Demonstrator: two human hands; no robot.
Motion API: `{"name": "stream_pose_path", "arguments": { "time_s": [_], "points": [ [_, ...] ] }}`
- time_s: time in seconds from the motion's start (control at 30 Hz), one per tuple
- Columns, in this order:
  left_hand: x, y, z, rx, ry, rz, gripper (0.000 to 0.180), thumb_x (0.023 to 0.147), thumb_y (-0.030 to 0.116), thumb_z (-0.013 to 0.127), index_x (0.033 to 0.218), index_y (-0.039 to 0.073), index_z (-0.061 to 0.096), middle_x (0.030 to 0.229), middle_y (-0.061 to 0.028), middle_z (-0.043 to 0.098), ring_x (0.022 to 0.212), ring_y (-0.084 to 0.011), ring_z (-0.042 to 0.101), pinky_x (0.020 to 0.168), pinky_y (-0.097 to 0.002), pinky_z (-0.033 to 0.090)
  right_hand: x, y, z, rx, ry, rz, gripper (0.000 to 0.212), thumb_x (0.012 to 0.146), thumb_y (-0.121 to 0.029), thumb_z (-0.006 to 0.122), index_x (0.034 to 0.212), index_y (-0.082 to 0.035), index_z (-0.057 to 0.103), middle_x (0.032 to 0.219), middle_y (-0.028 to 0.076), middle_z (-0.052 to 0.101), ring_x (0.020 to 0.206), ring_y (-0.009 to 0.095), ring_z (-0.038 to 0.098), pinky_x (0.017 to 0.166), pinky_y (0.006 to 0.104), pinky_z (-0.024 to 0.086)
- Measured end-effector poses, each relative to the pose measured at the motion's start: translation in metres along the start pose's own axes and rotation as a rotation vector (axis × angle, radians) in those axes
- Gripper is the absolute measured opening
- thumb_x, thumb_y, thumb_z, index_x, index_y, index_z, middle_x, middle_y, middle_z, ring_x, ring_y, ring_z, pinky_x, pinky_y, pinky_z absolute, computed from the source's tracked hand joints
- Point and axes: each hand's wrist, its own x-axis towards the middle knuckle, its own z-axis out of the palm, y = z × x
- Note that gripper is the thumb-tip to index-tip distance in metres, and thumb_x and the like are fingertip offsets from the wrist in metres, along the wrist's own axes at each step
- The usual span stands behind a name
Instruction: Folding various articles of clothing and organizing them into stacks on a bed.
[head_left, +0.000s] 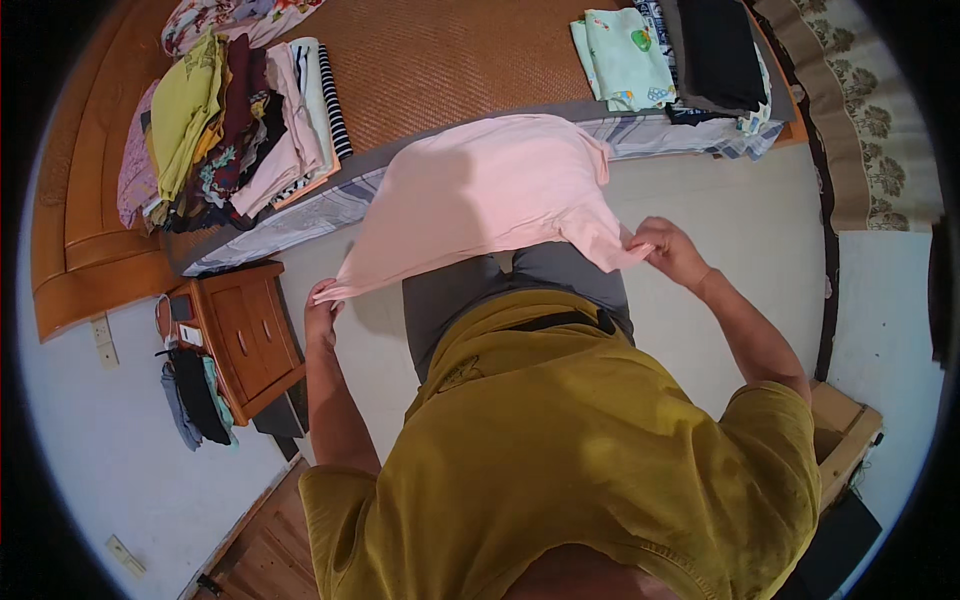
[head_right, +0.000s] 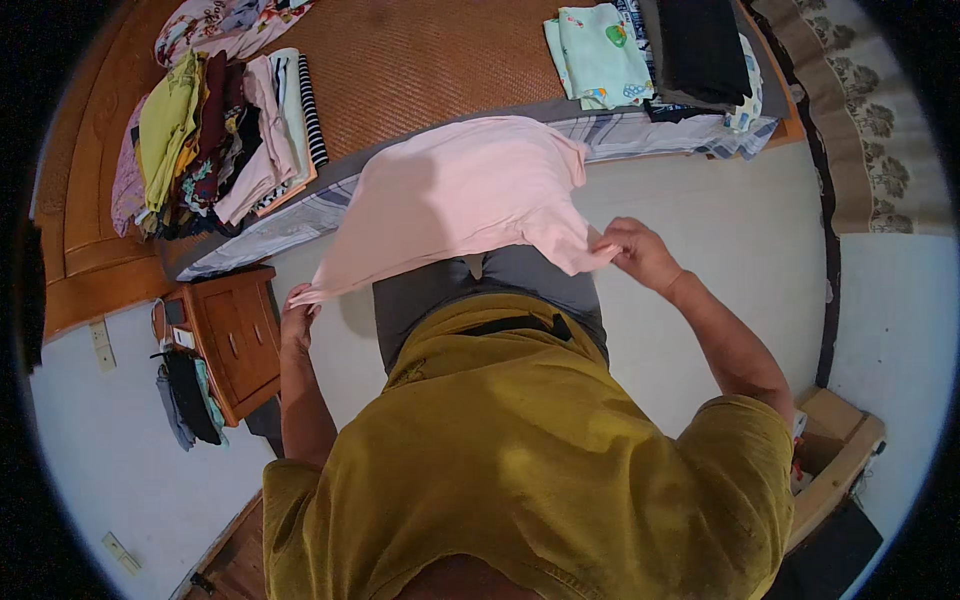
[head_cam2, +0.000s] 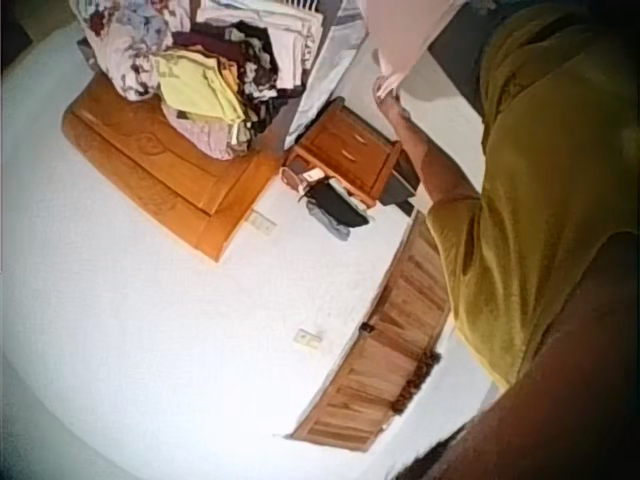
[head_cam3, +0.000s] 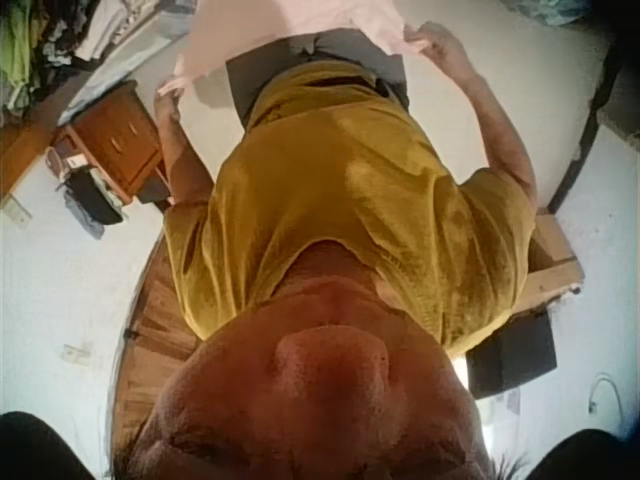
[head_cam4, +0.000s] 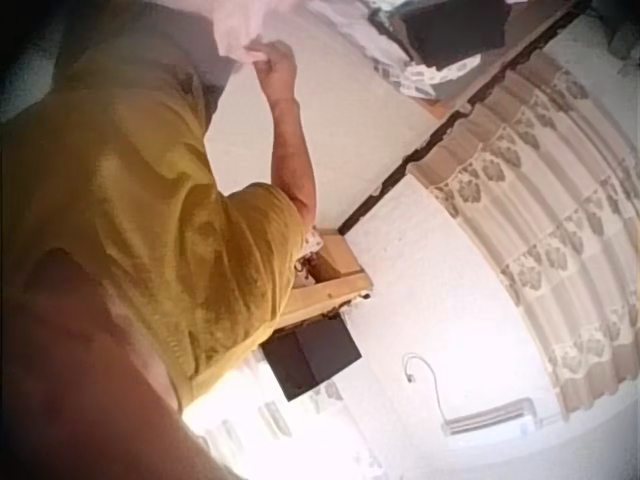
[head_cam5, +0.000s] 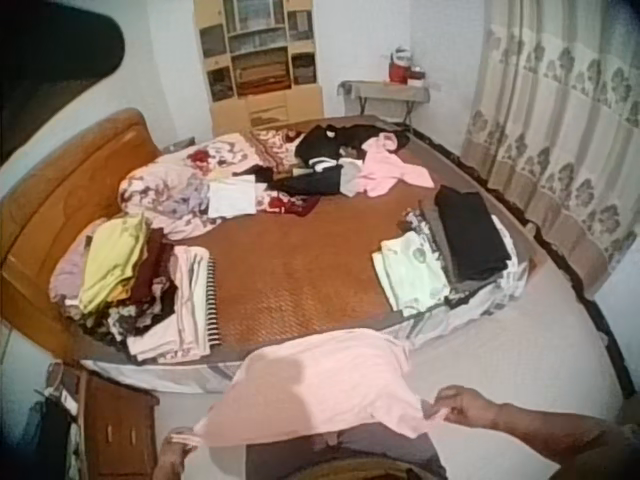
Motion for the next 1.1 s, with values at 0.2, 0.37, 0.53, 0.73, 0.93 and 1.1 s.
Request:
{"name": "stream_pose_path", "arguments": {
  "time_s": [0.2, 0.37, 0.53, 0.73, 0.93, 1.1],
  "points": [
    [0.012, -0.002, -0.021, -0.221, -0.203, -0.152, 0.03, 0.083, 0.003, 0.048, 0.112, 0.008, 0.052, 0.097, -0.007, 0.061, 0.078, -0.0116, 0.061, 0.057, -0.0185, 0.046, 0.009, 0.009, -0.03, 0.5, 0.061, 0.251, 0.017, 0.089, -0.004, 0.046, 0.101, -0.001, 0.056, 0.094, -0.001, 0.058, 0.087, 0.007, 0.051, 0.079, 0.0215, 0.042],
    [0.004, 0.031, -0.027, -0.873, -0.053, 0.241, 0.025, 0.089, 0.014, 0.048, 0.112, 0.003, 0.05, 0.103, -0.0119, 0.06, 0.093, -0.0204, 0.06, 0.079, -0.031, 0.052, 0.005, -0.034, -0.041, 0.567, -0.068, 0.341, 0.016, 0.087, -0.002, 0.05, 0.1, -0.001, 0.058, 0.089, -0.001, 0.06, 0.084, 0.007, 0.054, 0.076, 0.0221, 0.044],
    [0.013, -0.001, -0.073, -0.896, -0.027, 0.174, 0.018, 0.09, 0.014, 0.046, 0.104, 0.003, 0.051, 0.099, -0.0125, 0.06, 0.089, -0.0226, 0.06, 0.077, -0.0361, 0.053, 0.005, -0.057, 0.0, 0.3, -0.533, 0.197, 0.017, 0.086, -0.005, 0.055, 0.102, -0.004, 0.061, 0.091, 0.004, 0.065, 0.082, 0.01, 0.057, 0.074, 0.024, 0.045],
    [0.015, -0.033, -0.066, -0.866, 0.009, 0.091, 0.02, 0.092, 0.018, 0.042, 0.103, 0.004, 0.051, 0.094, -0.0107, 0.061, 0.085, -0.0227, 0.061, 0.072, -0.0362, 0.054, 0.056, -0.068, -0.007, 0.171, -0.844, 0.164, 0.019, 0.084, -0.008, 0.057, 0.103, -0.006, 0.062, 0.091, 0.007, 0.066, 0.082, 0.015, 0.06, 0.075, 0.0264, 0.046],
    [0.013, -0.038, -0.061, -0.878, 0.121, 0.059, 0.021, 0.092, 0.018, 0.042, 0.104, 0.003, 0.05, 0.099, -0.0136, 0.061, 0.089, -0.0243, 0.061, 0.074, -0.0385, 0.054, 0.137, -0.05, -0.035, -0.121, -0.151, 0.022, 0.026, 0.081, -0.015, 0.059, 0.105, -0.007, 0.061, 0.095, 0.009, 0.064, 0.087, 0.019, 0.058, 0.079, 0.0304, 0.045],
    [0.011, -0.044, -0.062, -0.989, 0.036, 0.023, 0.024, 0.093, 0.017, 0.04, 0.1, 0.0, 0.054, 0.102, -0.0151, 0.061, 0.093, -0.0267, 0.06, 0.08, -0.0427, 0.052, 0.135, 0.06, -0.047, -0.103, 0.229, 0.206, 0.031, 0.085, -0.031, 0.054, 0.103, -0.006, 0.06, 0.091, 0.009, 0.062, 0.082, 0.021, 0.059, 0.074, 0.0296, 0.045]
  ]
}}
